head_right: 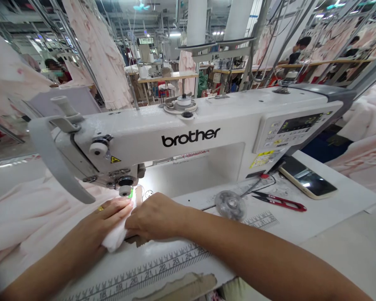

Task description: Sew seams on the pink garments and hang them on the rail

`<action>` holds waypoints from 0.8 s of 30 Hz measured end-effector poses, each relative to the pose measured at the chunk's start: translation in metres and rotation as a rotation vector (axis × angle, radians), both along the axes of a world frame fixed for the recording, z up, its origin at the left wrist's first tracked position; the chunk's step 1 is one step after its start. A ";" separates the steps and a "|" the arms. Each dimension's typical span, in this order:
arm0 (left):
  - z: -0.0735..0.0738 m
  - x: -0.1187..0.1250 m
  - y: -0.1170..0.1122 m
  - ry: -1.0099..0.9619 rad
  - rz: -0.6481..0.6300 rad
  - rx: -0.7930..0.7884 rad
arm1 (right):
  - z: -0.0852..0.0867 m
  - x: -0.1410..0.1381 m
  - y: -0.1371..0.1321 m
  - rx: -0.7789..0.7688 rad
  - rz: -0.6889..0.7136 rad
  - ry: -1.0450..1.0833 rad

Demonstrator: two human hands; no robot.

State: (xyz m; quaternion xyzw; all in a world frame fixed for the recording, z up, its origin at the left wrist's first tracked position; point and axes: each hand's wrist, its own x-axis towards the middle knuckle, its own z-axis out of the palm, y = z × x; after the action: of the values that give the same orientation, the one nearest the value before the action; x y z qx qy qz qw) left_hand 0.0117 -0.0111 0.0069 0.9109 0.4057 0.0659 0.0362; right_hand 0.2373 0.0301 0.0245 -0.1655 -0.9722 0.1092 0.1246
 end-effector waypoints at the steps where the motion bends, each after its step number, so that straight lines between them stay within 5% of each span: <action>1: 0.000 0.000 0.000 -0.009 -0.005 -0.001 | -0.001 0.000 0.000 0.003 -0.003 0.003; 16: -0.002 -0.013 0.005 -0.151 -0.076 0.006 | -0.011 -0.003 -0.003 0.002 -0.056 0.006; 24: 0.013 -0.013 0.019 -0.178 0.000 -0.082 | -0.008 -0.007 -0.007 -0.025 -0.130 -0.041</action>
State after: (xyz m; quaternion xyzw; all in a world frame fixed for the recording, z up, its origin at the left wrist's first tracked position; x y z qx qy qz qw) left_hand -0.0015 0.0081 0.0202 0.8992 0.4031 0.1301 0.1093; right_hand 0.2305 0.0236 0.0162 -0.2322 -0.9603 0.1095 0.1094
